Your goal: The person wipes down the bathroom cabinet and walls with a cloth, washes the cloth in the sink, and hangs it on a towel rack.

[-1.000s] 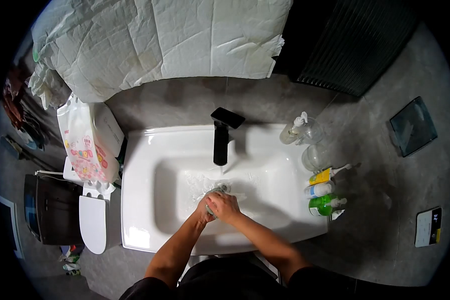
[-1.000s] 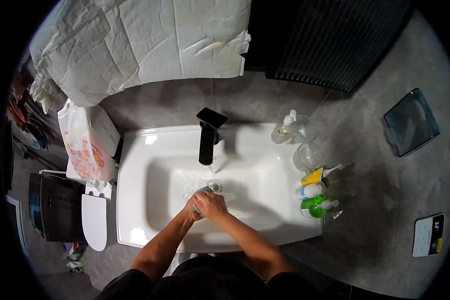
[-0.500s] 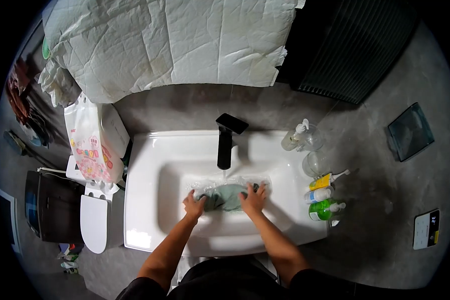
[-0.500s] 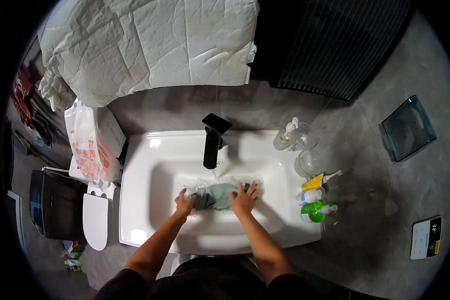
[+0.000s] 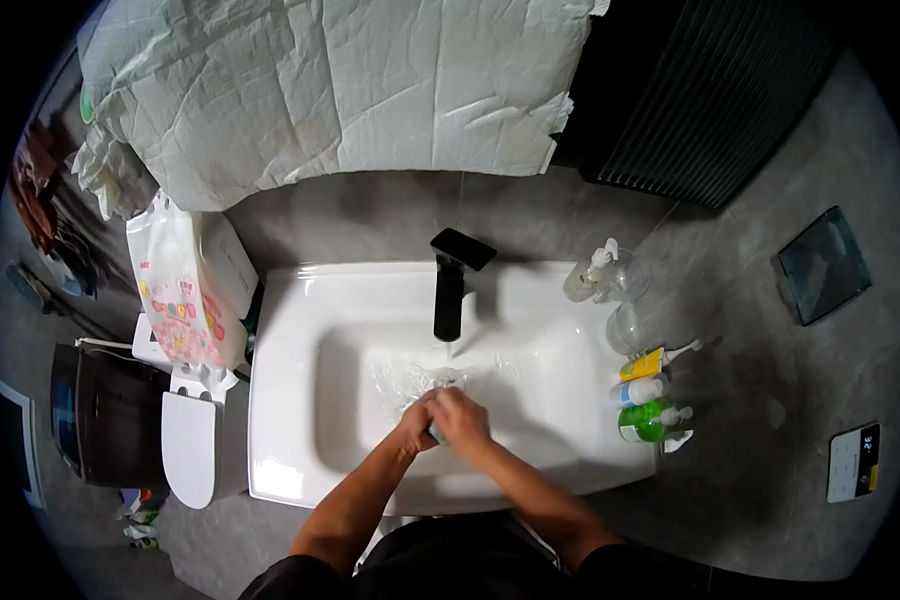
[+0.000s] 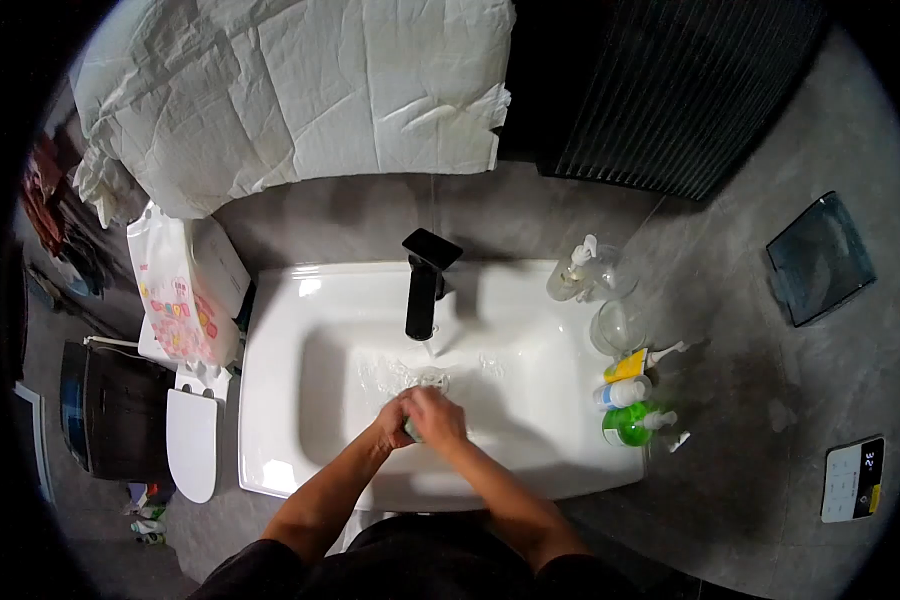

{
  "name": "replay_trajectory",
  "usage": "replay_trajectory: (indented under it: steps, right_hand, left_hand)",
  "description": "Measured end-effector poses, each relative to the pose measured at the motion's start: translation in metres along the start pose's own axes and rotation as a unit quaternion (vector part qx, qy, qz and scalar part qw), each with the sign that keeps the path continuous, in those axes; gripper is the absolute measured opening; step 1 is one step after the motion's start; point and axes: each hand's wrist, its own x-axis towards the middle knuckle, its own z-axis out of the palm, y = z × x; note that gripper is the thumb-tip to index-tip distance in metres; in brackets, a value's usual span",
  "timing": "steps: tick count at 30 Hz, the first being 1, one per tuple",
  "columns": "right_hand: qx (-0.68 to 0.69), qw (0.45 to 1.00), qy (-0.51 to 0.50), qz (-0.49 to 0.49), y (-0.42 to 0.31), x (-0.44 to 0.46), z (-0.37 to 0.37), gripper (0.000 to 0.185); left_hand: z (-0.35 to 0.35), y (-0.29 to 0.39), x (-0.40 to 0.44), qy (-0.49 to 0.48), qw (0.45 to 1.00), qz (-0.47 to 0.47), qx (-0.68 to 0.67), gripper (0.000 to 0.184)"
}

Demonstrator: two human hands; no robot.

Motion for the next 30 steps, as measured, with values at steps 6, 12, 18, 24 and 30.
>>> replay_trajectory:
  steps: [6, 12, 18, 24, 30]
  right_hand:
    - [0.026, 0.995, 0.091, 0.002, 0.001, 0.030, -0.076, 0.068]
    - [-0.022, 0.993, 0.063, -0.102, -0.062, 0.089, -0.151, 0.089]
    - [-0.070, 0.997, 0.000, -0.027, -0.054, 0.100, -0.159, 0.077]
    - [0.025, 0.999, -0.013, -0.035, -0.019, 0.063, -0.148, 0.066]
    - [0.123, 0.947, -0.293, 0.041, 0.035, 0.047, -0.108, 0.065]
  left_hand:
    - [0.071, 0.022, -0.030, -0.059, 0.998, 0.001, 0.027, 0.039]
    - [0.125, 0.057, -0.062, -0.102, 0.985, 0.108, 0.084, 0.037]
    - [0.118, 0.073, -0.057, -0.126, 0.989, 0.063, 0.054, 0.030]
    - [0.096, 0.054, -0.057, 0.015, 0.992, 0.079, 0.103, 0.032]
    - [0.081, 0.046, -0.049, -0.014, 0.991, 0.089, 0.094, 0.029]
